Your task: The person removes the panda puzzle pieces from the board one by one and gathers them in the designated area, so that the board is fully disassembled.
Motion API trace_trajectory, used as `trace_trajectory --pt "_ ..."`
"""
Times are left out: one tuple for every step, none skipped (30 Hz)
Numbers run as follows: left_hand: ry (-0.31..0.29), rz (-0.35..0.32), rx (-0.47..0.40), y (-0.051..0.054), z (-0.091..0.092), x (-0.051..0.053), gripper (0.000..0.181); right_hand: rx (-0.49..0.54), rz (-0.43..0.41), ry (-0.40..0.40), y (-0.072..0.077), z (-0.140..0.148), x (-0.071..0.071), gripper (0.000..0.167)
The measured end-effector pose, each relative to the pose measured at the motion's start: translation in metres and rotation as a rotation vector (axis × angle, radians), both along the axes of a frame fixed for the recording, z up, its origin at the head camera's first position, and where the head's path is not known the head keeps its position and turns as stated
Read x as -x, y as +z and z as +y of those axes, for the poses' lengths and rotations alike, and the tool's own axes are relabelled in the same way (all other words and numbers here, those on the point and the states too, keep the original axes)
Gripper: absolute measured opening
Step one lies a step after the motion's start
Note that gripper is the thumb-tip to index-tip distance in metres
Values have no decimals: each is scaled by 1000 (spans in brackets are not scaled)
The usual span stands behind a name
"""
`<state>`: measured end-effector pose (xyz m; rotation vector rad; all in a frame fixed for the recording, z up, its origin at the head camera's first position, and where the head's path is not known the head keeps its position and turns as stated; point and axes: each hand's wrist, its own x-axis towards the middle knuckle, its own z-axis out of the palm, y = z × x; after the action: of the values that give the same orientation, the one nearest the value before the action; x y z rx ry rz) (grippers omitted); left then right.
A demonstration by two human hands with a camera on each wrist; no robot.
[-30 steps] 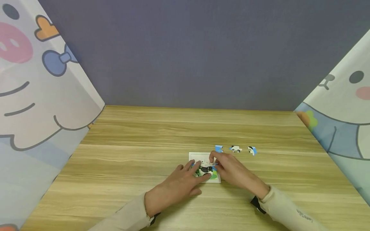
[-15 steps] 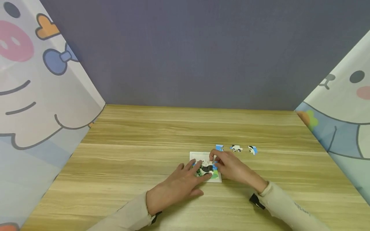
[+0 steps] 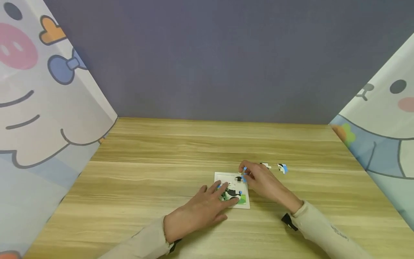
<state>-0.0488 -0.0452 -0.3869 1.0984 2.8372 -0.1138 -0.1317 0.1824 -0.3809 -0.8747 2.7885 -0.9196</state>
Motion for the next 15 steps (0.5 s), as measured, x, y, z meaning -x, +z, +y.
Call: trace_trajectory --pt "7 -6 4 0 0 0 55 -3 -3 -10 1 2 -1 20" --pt "13 -12 8 0 0 0 56 -7 -5 -21 3 5 -1 19" --pt "21 -22 11 -1 0 1 58 -10 -8 -33 5 8 -2 19" --pt "29 -31 14 -1 0 1 60 -12 -8 -44 7 11 -2 18" --pt "39 -43 16 -1 0 2 62 -8 -11 -56 8 15 -2 18" --pt "50 -58 17 -1 0 2 65 -4 -15 -64 10 19 -2 18" --pt "55 -67 22 0 -1 2 68 7 -27 -66 12 24 -1 18" --pt "60 -69 22 0 -1 3 69 22 -43 -72 13 28 -1 18" --pt "65 -73 20 0 -1 3 69 38 -63 -79 14 33 0 18" --pt "69 -76 14 0 -1 4 69 59 -85 -86 14 38 1 18" --pt "70 -75 9 1 -1 4 68 78 -103 -90 15 43 1 19" --pt "71 -72 2 1 -2 4 67 91 -119 -93 16 48 2 18" --pt "70 -71 -6 2 -2 5 67 105 -131 -96 16 52 3 18" --pt "70 -71 -16 2 -3 5 66 113 -134 -104 17 56 3 19" --pt "69 -71 -26 3 -3 5 64 116 -133 -109 17 61 4 18"
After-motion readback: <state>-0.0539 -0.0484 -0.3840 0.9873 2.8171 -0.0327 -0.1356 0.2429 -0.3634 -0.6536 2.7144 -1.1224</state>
